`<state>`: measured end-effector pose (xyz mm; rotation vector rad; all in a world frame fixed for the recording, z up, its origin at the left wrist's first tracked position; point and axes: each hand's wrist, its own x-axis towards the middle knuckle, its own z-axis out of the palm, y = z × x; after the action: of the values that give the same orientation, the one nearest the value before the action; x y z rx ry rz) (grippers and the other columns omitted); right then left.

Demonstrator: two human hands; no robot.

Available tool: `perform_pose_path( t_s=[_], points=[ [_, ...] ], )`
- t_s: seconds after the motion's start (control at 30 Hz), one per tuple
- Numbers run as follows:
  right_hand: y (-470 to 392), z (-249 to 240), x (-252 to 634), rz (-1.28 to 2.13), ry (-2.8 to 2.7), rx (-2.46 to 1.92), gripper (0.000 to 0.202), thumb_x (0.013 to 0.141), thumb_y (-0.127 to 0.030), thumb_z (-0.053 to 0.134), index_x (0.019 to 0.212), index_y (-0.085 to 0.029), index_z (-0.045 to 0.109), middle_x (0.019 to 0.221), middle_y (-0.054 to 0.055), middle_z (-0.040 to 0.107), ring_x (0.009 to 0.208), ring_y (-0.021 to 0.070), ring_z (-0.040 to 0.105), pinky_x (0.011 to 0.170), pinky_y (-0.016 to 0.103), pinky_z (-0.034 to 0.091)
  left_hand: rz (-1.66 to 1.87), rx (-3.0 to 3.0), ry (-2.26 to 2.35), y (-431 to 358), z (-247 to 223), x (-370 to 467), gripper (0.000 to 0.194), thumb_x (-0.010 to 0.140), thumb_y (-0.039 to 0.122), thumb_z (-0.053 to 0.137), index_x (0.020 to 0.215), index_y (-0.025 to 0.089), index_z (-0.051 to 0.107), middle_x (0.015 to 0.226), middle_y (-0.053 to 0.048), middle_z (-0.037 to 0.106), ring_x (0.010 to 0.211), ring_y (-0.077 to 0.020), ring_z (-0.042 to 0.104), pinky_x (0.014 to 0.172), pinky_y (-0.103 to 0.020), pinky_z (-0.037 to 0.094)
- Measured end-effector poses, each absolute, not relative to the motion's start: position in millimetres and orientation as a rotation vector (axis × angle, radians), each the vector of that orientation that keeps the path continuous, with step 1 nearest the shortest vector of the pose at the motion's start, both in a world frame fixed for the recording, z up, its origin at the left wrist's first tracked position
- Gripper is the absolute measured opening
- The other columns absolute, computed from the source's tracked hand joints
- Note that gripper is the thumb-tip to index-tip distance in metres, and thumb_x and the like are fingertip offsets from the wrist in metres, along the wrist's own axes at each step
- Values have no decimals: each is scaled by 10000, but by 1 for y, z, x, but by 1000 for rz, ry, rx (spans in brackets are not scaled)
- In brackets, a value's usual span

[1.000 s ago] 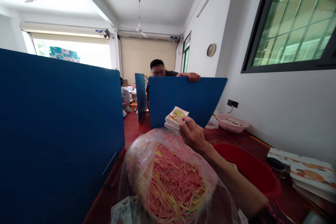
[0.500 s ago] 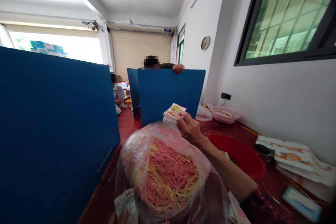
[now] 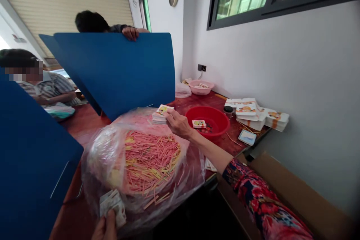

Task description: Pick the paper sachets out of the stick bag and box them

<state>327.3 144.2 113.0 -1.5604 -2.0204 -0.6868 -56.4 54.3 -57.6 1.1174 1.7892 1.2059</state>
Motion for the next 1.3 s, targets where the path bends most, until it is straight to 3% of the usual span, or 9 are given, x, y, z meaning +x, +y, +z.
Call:
perform_pose_path(
  t_s=[0.17, 0.37, 0.47, 0.57, 0.67, 0.8, 0.93, 1.13, 1.3],
  points=[
    [134, 73, 390, -478, -1856, -2027, 404, 1056, -214, 299, 1392, -132, 508, 1447, 201, 490, 1249, 245, 513, 896, 290, 515, 1128, 985, 1915, 50, -52, -52, 570, 708, 675, 606, 905, 155, 734, 780, -83, 721, 981, -363, 678, 959, -524, 525],
    [134, 71, 400, -212, -1454, -2508, 387, 1024, -157, 337, 1366, -138, 517, 1283, 220, 528, 1122, 265, 581, 807, 331, 517, 1137, 990, 1757, 54, -46, -20, 615, 680, 643, 650, 1010, 129, 725, 1092, -127, 737, 1188, -372, 614, 1098, -521, 429],
    [119, 67, 354, -94, -1500, -2279, 369, 1022, -154, 347, 1342, -152, 531, 1221, 167, 588, 1081, 226, 603, 853, 318, 502, 1083, 1119, 1664, 55, -36, -2, 628, 666, 662, 653, 996, 134, 731, 1034, -104, 743, 1099, -338, 641, 1029, -467, 477],
    [85, 58, 289, 107, -1681, -1771, 349, 1028, -165, 358, 1308, -175, 568, 1138, 104, 646, 1072, 185, 603, 933, 286, 472, 1017, 1263, 1623, 49, -17, 18, 570, 665, 670, 669, 890, 151, 742, 840, -61, 719, 904, -275, 645, 835, -365, 519],
    [46, 49, 233, 346, -1833, -1463, 291, 1015, -282, 486, 1264, -202, 612, 1113, 80, 648, 1041, 187, 611, 905, 292, 473, 983, 1377, 1460, 38, 0, 35, 518, 702, 678, 665, 772, 169, 729, 661, -18, 621, 700, -203, 571, 671, -295, 472],
    [24, 25, 201, 790, -1721, -1419, 189, 926, -295, 639, 1066, -179, 691, 992, 50, 658, 893, 166, 609, 789, 279, 460, 955, 1379, 1259, 23, -2, 37, 435, 807, 583, 648, 912, 179, 771, 759, -32, 678, 801, -207, 616, 769, -289, 494],
    [23, 0, 196, 1257, -1536, -1210, 123, 875, -241, 664, 779, -166, 667, 709, -31, 604, 658, 107, 514, 637, 233, 384, 880, 1238, 1233, 8, -18, 22, 459, 748, 570, 718, 961, 167, 771, 885, -62, 740, 882, -235, 650, 815, -315, 507],
    [16, -10, 190, 1081, -1664, -1260, 216, 922, -253, 587, 720, -175, 584, 720, -28, 574, 703, 115, 508, 670, 238, 370, 869, 1121, 1233, -4, -32, 16, 418, 759, 529, 729, 932, 149, 716, 803, -34, 704, 696, -156, 594, 659, -244, 459],
    [34, -5, 226, 809, -1833, -1697, 178, 977, -239, 516, 1090, -184, 641, 888, 40, 695, 807, 165, 629, 708, 258, 444, 987, 1094, 1323, -3, -34, 6, 398, 782, 537, 712, 888, 154, 685, 756, -3, 652, 648, -123, 534, 613, -215, 413]
  ],
)
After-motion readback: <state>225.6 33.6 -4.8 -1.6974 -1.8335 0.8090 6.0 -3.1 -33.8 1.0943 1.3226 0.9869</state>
